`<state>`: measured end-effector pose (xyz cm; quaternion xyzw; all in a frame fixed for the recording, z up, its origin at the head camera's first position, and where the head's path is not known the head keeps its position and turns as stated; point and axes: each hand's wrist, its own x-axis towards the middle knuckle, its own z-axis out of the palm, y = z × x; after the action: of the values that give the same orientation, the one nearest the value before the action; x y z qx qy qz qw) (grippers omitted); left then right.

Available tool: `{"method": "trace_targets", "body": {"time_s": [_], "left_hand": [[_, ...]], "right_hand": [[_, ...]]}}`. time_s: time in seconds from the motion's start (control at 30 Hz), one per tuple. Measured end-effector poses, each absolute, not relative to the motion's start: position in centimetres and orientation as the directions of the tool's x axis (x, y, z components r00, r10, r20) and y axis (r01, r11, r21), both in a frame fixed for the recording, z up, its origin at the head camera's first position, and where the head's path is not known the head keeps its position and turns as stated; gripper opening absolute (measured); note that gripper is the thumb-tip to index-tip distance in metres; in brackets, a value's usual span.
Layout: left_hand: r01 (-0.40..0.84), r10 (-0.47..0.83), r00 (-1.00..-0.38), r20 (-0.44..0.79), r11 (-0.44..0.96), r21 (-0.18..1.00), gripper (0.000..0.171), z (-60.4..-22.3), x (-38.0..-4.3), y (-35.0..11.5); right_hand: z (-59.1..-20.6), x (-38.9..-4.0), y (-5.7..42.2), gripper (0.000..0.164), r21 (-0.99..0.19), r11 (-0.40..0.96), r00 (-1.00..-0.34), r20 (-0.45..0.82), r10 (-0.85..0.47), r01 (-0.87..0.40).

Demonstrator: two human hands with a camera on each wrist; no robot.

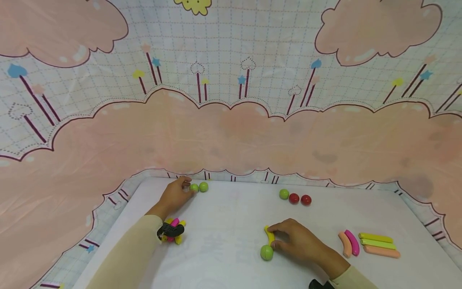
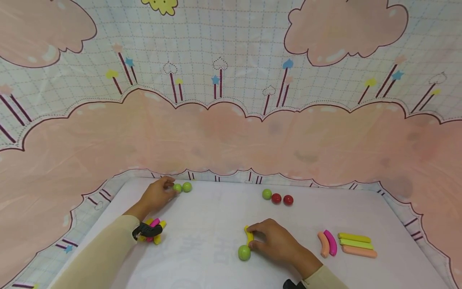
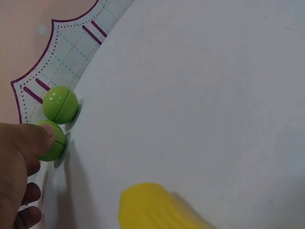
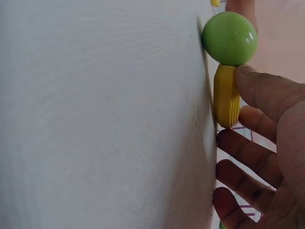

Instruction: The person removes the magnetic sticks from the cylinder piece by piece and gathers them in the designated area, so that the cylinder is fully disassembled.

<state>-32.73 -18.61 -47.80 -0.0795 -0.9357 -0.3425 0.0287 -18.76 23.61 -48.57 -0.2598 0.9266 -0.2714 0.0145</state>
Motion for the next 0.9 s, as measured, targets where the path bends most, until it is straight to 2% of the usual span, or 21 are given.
{"method": "trace_targets", "body": {"time_s": [0.17, 0.37, 0.5, 0.67, 0.9], "left_hand": [[0.194, 0.124, -0.980, 0.156, 0.772, 0.605, 0.049, -47.1, -32.7, -18.8], [0.206, 0.083, -0.972, 0.221, 0.752, 0.626, 0.045, -45.7, -32.1, -17.8], [0.265, 0.084, -0.951, 0.298, 0.720, 0.641, 0.042, -44.9, -31.1, -16.2], [0.391, 0.155, -0.906, 0.393, 0.659, 0.642, 0.037, -44.7, -29.3, -13.6], [0.459, 0.281, -0.888, 0.365, 0.600, 0.655, 0.035, -44.9, -25.9, -9.7]], "right_hand": [[-48.6, -18.8, 23.5, 0.037, -0.517, 0.718, -0.866, 0.104, -0.489, -0.467], [-48.6, -18.9, 23.5, 0.037, -0.509, 0.724, -0.866, 0.096, -0.491, -0.466], [-48.7, -18.9, 23.4, 0.036, -0.502, 0.727, -0.867, 0.104, -0.488, -0.469], [-48.6, -18.7, 23.5, 0.037, -0.500, 0.728, -0.867, 0.106, -0.486, -0.469], [-48.4, -18.9, 23.4, 0.039, -0.534, 0.718, -0.872, 0.078, -0.483, -0.446]]}}
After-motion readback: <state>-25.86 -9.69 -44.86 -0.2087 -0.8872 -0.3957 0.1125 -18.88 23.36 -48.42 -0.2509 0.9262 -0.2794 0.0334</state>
